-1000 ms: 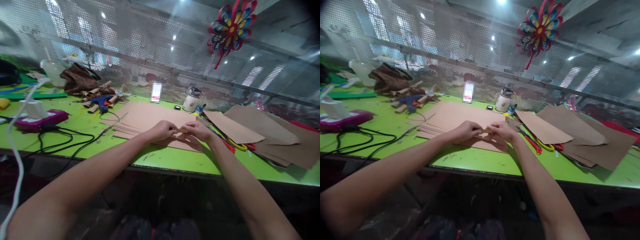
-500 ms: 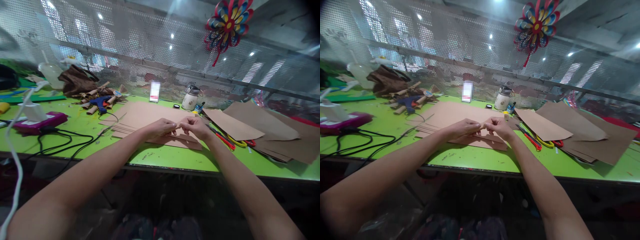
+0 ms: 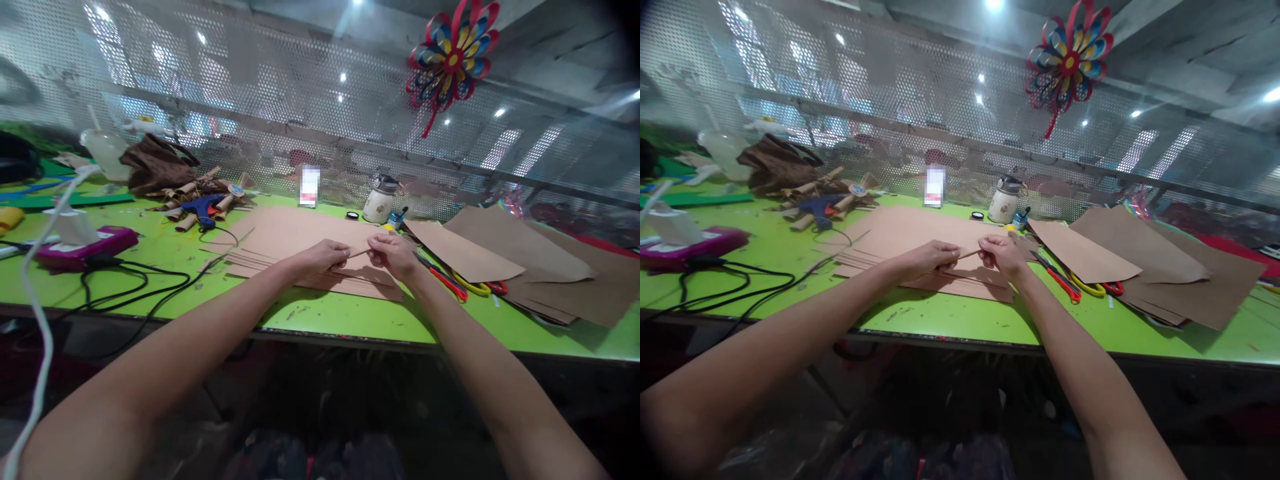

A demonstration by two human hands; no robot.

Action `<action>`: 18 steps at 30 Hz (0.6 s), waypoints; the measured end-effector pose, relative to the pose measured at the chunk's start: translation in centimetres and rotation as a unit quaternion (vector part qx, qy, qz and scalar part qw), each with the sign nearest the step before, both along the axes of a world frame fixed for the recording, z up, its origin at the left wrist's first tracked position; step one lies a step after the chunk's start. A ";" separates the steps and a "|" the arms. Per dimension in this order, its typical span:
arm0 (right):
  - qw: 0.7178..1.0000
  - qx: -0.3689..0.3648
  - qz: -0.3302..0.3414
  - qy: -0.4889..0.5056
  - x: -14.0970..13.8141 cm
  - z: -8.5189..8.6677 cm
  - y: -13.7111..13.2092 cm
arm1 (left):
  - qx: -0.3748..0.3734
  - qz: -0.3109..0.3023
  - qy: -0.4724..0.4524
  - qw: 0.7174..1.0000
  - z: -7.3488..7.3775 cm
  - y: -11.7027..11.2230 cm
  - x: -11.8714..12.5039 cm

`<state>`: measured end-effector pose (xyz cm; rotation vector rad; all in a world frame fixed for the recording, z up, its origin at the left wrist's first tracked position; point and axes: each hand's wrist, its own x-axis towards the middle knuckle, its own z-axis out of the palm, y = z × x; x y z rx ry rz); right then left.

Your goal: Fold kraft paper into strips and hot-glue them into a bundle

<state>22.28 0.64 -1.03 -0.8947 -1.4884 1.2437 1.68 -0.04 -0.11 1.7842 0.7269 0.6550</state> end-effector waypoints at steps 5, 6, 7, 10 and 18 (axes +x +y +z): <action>1.000 -0.010 -0.020 0.000 0.1 -0.3 0.3 | -0.044 0.011 -0.007 0.999 -0.9 0.7 -0.2; 1.000 -0.010 -0.024 0.003 0.2 -0.3 0.4 | -0.054 0.012 -0.012 0.998 -1.0 1.0 -0.3; 1.000 -0.010 -0.027 0.007 0.3 -0.3 0.4 | -0.062 0.011 -0.020 0.998 -1.2 1.3 -0.5; 0.999 -0.003 -0.039 0.023 0.6 -0.3 0.5 | -0.083 0.011 -0.053 0.995 -1.2 2.1 -0.9; 0.996 0.030 -0.065 0.049 0.7 -0.3 0.6 | -0.108 0.066 -0.090 0.988 -0.4 1.8 -0.6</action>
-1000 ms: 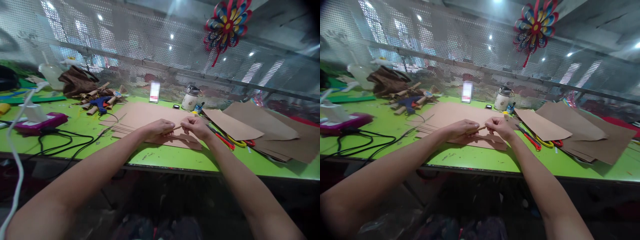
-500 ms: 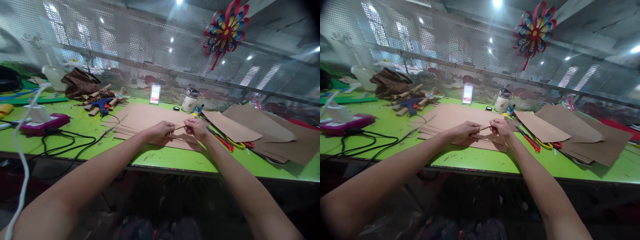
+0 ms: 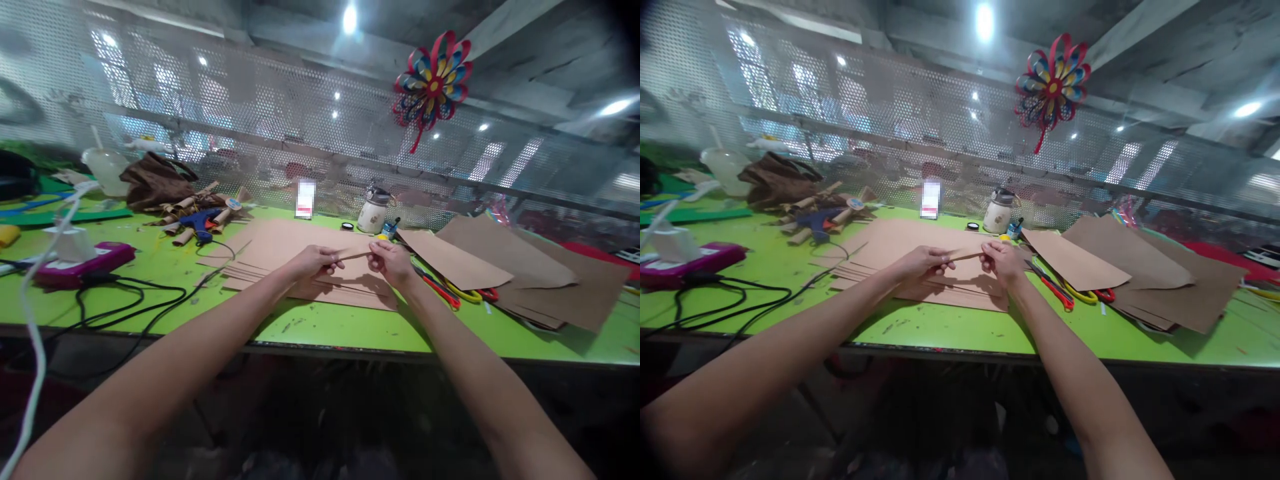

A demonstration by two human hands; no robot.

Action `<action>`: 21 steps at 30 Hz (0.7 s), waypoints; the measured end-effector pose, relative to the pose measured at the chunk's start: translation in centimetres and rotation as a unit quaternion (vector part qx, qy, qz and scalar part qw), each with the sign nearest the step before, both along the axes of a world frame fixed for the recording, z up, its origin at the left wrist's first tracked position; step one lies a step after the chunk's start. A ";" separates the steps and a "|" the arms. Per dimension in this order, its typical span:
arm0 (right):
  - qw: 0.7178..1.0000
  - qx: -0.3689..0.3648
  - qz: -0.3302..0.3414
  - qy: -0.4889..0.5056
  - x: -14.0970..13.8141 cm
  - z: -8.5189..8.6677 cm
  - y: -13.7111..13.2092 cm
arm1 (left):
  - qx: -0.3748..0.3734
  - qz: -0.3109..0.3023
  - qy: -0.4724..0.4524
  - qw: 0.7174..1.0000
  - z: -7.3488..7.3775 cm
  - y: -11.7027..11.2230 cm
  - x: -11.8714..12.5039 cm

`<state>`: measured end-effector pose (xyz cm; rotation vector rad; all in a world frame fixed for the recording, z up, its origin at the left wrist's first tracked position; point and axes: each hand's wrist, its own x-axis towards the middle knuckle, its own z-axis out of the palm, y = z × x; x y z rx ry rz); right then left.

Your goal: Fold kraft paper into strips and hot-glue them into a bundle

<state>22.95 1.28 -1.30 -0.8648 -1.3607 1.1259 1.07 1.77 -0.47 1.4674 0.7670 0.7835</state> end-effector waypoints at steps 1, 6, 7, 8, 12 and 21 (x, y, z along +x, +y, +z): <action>1.000 0.003 -0.003 0.000 0.0 0.0 0.0 | 0.004 -0.002 -0.004 1.000 0.1 -0.2 0.1; 1.000 0.021 -0.015 -0.016 0.2 0.0 0.2 | 0.023 -0.014 -0.025 0.999 0.4 -0.7 0.1; 0.999 0.028 -0.018 -0.022 0.2 0.0 0.2 | 0.028 -0.018 -0.024 0.999 0.4 -0.8 0.0; 0.999 0.036 -0.021 -0.029 0.2 0.0 0.1 | 0.036 -0.025 -0.019 0.999 0.4 -0.8 -0.2; 0.996 0.062 -0.026 -0.061 -0.1 -0.1 -0.2 | 0.075 -0.059 0.042 0.995 0.6 -1.1 -0.8; 0.985 0.088 -0.040 -0.140 -1.7 -0.1 -1.0 | 0.133 -0.017 0.086 0.987 0.1 -0.8 0.1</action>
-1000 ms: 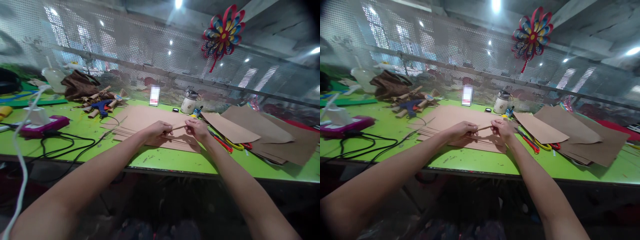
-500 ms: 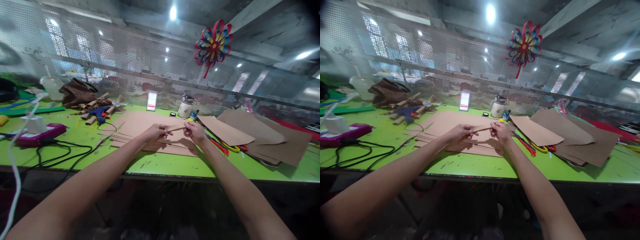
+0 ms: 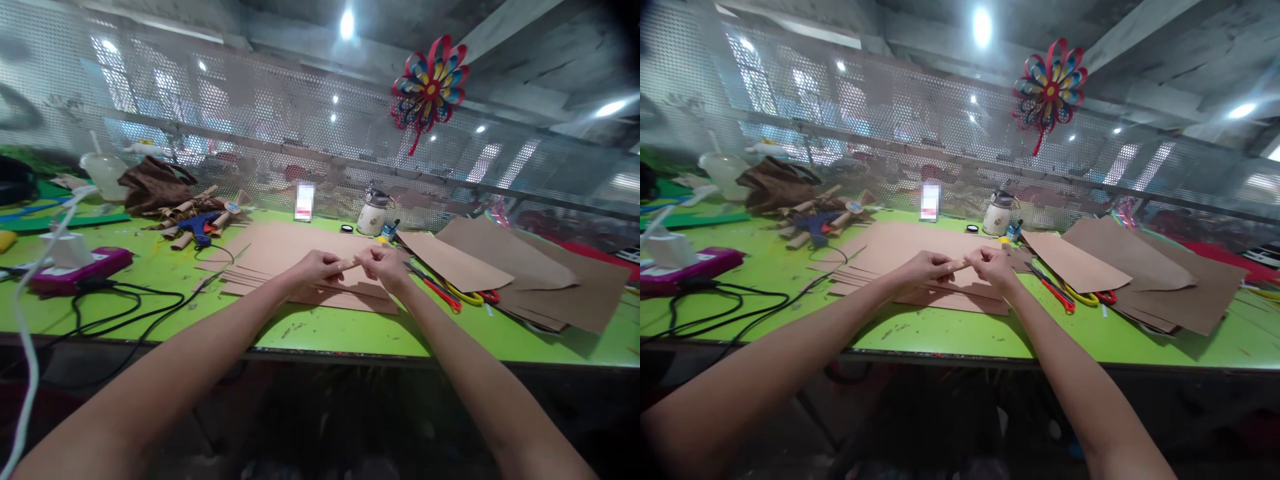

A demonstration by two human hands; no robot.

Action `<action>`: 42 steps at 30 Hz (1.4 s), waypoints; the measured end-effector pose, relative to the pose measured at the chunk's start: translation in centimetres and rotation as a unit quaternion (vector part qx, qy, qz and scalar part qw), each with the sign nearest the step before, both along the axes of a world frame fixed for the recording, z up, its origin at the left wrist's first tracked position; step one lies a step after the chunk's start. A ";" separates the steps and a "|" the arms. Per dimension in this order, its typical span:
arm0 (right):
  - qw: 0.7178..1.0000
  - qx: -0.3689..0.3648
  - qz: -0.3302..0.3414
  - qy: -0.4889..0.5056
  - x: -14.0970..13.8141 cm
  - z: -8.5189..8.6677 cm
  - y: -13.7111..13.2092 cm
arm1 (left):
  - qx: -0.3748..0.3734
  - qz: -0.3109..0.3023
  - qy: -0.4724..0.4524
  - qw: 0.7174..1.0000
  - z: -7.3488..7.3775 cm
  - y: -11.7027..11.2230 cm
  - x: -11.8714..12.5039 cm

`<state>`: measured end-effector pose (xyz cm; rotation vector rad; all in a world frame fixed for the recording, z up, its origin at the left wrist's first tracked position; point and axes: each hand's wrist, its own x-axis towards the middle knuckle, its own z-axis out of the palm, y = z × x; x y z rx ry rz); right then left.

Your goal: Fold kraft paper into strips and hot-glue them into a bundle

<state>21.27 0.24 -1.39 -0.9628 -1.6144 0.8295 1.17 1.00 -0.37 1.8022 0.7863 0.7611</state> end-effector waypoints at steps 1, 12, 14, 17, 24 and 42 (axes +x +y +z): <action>1.000 -0.003 0.010 0.012 0.0 0.0 0.0 | -0.007 -0.001 -0.015 1.000 -0.2 0.1 0.0; 0.988 -0.062 0.093 0.109 0.6 0.3 0.2 | -0.023 -0.030 -0.053 0.998 -0.2 0.2 0.0; 0.989 -0.068 0.090 0.093 0.8 0.2 0.2 | -0.016 -0.032 -0.038 0.999 -0.4 0.3 0.1; 0.989 -0.084 0.098 0.064 1.2 0.2 0.2 | 0.009 -0.025 -0.018 0.999 -0.7 0.5 0.0; 0.987 -0.114 0.099 0.060 1.5 0.3 0.2 | 0.078 -0.024 0.018 0.997 -0.8 0.8 -0.1; 0.997 -0.035 0.061 0.013 -2.6 0.4 -1.5 | -0.080 -0.027 -0.166 0.982 -1.5 -0.4 1.7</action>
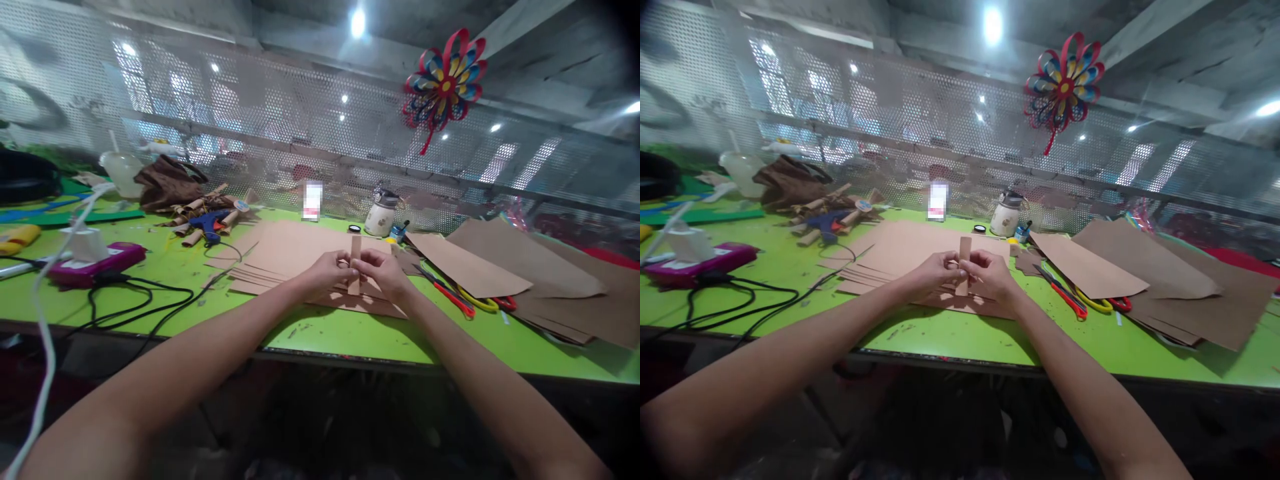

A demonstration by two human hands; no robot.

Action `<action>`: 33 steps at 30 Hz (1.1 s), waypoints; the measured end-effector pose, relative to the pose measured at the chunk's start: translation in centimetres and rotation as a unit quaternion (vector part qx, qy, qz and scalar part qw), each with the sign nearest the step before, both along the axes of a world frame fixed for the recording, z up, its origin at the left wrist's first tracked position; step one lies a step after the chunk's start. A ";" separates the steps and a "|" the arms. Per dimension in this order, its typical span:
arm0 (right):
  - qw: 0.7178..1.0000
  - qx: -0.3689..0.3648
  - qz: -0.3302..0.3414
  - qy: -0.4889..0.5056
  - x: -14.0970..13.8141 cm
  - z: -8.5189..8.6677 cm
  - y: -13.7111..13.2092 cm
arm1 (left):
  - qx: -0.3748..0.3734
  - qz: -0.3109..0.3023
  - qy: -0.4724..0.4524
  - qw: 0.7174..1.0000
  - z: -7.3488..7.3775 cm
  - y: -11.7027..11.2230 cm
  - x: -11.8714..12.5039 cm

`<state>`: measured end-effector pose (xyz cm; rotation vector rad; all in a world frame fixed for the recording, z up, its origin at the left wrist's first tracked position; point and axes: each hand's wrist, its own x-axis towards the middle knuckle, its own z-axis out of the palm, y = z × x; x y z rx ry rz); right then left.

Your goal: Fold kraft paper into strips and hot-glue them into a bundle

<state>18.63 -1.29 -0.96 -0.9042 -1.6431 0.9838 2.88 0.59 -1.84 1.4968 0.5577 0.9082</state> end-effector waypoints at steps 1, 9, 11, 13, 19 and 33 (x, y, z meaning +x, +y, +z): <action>1.000 0.018 -0.013 -0.019 -0.1 0.1 -0.1 | -0.010 0.003 -0.010 1.000 -0.1 -0.1 0.1; 0.963 0.101 -0.042 -0.245 1.6 0.5 0.4 | 0.094 0.072 0.199 0.973 2.2 1.7 -2.6; 0.941 0.109 -0.024 -0.319 1.9 0.4 0.4 | 0.179 0.153 0.205 0.950 2.9 2.2 -3.0; 0.919 0.127 -0.008 -0.374 1.9 0.2 0.4 | 0.275 0.152 0.236 0.920 3.1 2.3 -2.8; 0.871 0.175 0.022 -0.458 1.3 0.3 1.3 | 0.352 0.006 0.367 0.861 1.7 2.3 -1.6; 0.891 0.168 0.057 -0.418 2.1 -0.6 2.7 | 0.385 0.039 0.359 0.849 -0.3 3.3 -2.2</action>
